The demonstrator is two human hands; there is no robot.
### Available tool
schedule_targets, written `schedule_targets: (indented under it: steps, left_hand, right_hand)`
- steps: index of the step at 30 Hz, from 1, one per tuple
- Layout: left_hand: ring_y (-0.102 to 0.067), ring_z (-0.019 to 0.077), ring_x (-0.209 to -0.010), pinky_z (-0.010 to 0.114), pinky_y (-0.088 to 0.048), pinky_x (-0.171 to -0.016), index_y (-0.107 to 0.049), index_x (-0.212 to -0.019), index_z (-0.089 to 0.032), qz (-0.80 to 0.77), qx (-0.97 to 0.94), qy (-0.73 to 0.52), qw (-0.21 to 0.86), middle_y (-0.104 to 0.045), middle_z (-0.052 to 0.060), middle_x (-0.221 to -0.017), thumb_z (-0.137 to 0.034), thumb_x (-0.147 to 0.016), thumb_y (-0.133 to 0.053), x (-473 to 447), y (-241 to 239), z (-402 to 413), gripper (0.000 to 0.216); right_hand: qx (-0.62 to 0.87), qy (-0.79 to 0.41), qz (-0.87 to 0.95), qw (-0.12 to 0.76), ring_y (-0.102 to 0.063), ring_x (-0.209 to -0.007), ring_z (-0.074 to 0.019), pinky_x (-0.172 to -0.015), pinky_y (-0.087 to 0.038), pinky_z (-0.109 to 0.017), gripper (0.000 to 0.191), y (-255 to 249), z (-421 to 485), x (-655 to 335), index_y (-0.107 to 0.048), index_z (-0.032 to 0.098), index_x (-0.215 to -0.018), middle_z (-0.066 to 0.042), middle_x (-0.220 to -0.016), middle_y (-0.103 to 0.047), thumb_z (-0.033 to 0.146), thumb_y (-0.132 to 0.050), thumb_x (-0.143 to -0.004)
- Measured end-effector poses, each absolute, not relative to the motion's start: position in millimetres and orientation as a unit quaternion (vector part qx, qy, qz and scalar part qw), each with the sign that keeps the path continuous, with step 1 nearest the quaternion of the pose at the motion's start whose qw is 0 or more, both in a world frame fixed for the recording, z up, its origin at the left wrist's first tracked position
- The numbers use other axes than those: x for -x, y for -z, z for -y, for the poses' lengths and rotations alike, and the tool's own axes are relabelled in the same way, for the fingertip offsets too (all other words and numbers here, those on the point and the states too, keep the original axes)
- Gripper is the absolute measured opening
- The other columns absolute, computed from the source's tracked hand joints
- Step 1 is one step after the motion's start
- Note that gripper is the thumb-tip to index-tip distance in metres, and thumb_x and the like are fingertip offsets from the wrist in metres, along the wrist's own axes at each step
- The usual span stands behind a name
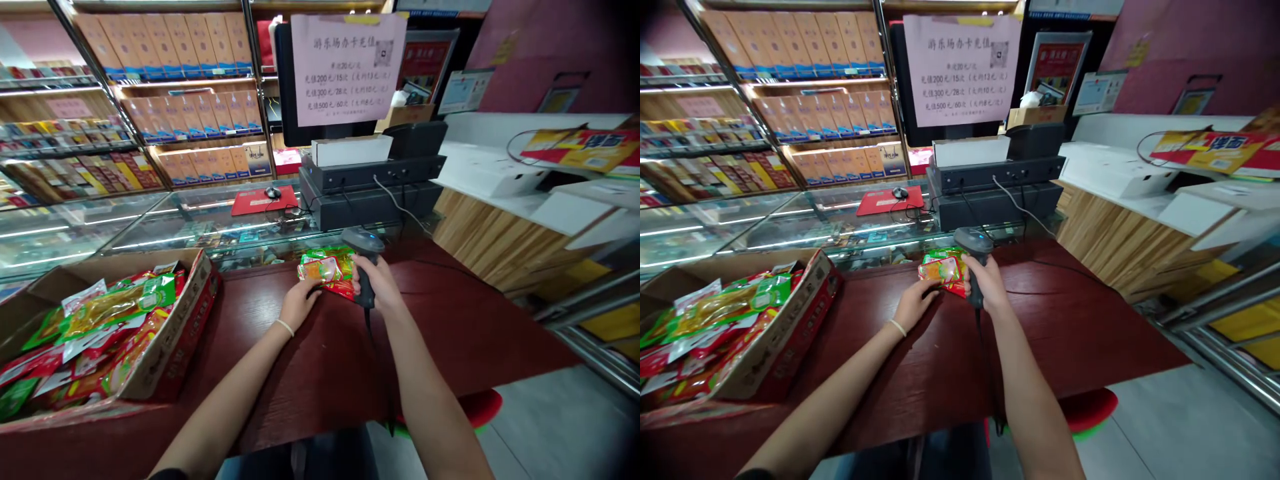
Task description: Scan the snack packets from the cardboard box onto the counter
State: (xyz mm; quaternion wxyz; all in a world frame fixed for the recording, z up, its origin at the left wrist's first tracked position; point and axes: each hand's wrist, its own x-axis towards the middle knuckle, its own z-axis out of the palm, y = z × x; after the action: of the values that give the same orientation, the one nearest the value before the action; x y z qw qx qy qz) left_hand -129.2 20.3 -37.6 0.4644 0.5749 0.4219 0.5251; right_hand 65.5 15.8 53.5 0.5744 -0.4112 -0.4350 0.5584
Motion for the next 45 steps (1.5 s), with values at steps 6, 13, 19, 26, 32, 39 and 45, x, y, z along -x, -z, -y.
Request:
schedule_targets:
  steps: [6, 13, 19, 26, 32, 39, 45]
  left_hand:
    - [-0.053, 0.0254, -0.11, 0.037, -0.03, -0.109, -0.073, -0.09, -0.027, -0.425, -0.576, -0.521, 0.464, -0.068, 0.005, -0.103, -0.015, -0.072, -0.07, 133.0, 38.0, -16.4, 0.022]
    - [-0.058, 0.02, -0.087, 0.031, -0.042, -0.091, -0.071, -0.089, -0.023, -0.459, -0.571, -0.568, 0.376, -0.066, 0.006, -0.09, -0.013, -0.075, -0.067, 138.7, 37.9, -7.7, 0.018]
    - [-0.062, 0.0149, -0.079, 0.027, -0.048, -0.075, -0.063, -0.103, -0.021, -0.492, -0.611, -0.558, 0.271, -0.067, 0.002, -0.088, -0.019, -0.083, -0.06, 176.3, -9.7, 26.8, 0.021]
    - [-0.064, 0.0157, -0.092, 0.028, -0.051, -0.083, -0.062, -0.108, -0.021, -0.551, -0.677, -0.482, 0.077, -0.068, 0.005, -0.103, -0.022, -0.088, -0.055, 284.2, -101.3, 83.7, 0.022]
    - [-0.063, 0.0219, -0.094, 0.035, -0.048, -0.086, -0.062, -0.104, -0.016, -0.698, -0.659, -0.272, -0.07, -0.067, 0.01, -0.1, -0.024, -0.085, -0.057, 418.6, -97.9, 82.6, 0.021]
    - [-0.042, 0.0365, -0.127, 0.049, -0.034, -0.103, -0.044, -0.135, -0.017, -0.768, -0.638, 0.0, -0.056, -0.047, 0.02, -0.136, -0.025, -0.065, -0.072, 475.8, -63.8, 77.6, 0.076]
    - [-0.058, 0.0311, -0.103, 0.043, -0.044, -0.089, -0.06, -0.113, -0.018, -0.759, -0.646, -0.039, -0.064, -0.061, 0.015, -0.114, -0.022, -0.07, -0.064, 462.2, -70.8, 76.5, 0.044]
  right_hand:
    - [0.4, -0.565, 0.439, 0.573, -0.045, -0.034, -0.0092, -0.03, -0.037, -0.02, 0.032, -57.9, -11.6, -64.7, -0.049, 0.022, -0.071, 0.006, -0.049, -0.051, 0.044, -0.071, -0.075]
    - [0.386, -0.605, 0.466, 0.517, -0.042, -0.033, -0.0093, -0.031, -0.035, -0.022, 0.035, -57.2, -5.6, -47.6, -0.049, 0.021, -0.06, 0.004, -0.045, -0.049, 0.042, -0.07, -0.078]
    - [0.344, -0.641, 0.508, 0.461, -0.043, -0.035, -0.0081, -0.034, -0.036, -0.021, 0.037, -48.8, 4.8, -27.8, -0.051, 0.019, -0.058, 0.004, -0.048, -0.049, 0.043, -0.067, -0.081]
    - [0.325, -0.661, 0.547, 0.398, -0.046, -0.036, -0.0088, -0.035, -0.037, -0.021, 0.036, -44.6, 17.9, -0.4, -0.052, 0.018, -0.06, 0.003, -0.051, -0.05, 0.043, -0.068, -0.082]
    - [0.313, -0.676, 0.564, 0.357, -0.046, -0.036, -0.0083, -0.036, -0.035, -0.021, 0.034, -40.4, 27.3, 29.8, -0.054, 0.018, -0.065, 0.003, -0.053, -0.051, 0.044, -0.069, -0.081]
    - [0.331, -0.653, 0.601, 0.319, -0.047, -0.036, -0.008, -0.038, -0.033, -0.021, 0.039, -21.9, 26.5, 43.0, -0.052, 0.017, -0.062, 0.002, -0.052, -0.052, 0.047, -0.066, -0.083]
    - [0.344, -0.658, 0.588, 0.322, -0.046, -0.038, -0.0084, -0.038, -0.033, -0.021, 0.036, -19.4, 26.0, 40.3, -0.052, 0.017, -0.065, 0.002, -0.052, -0.051, 0.045, -0.065, -0.084]
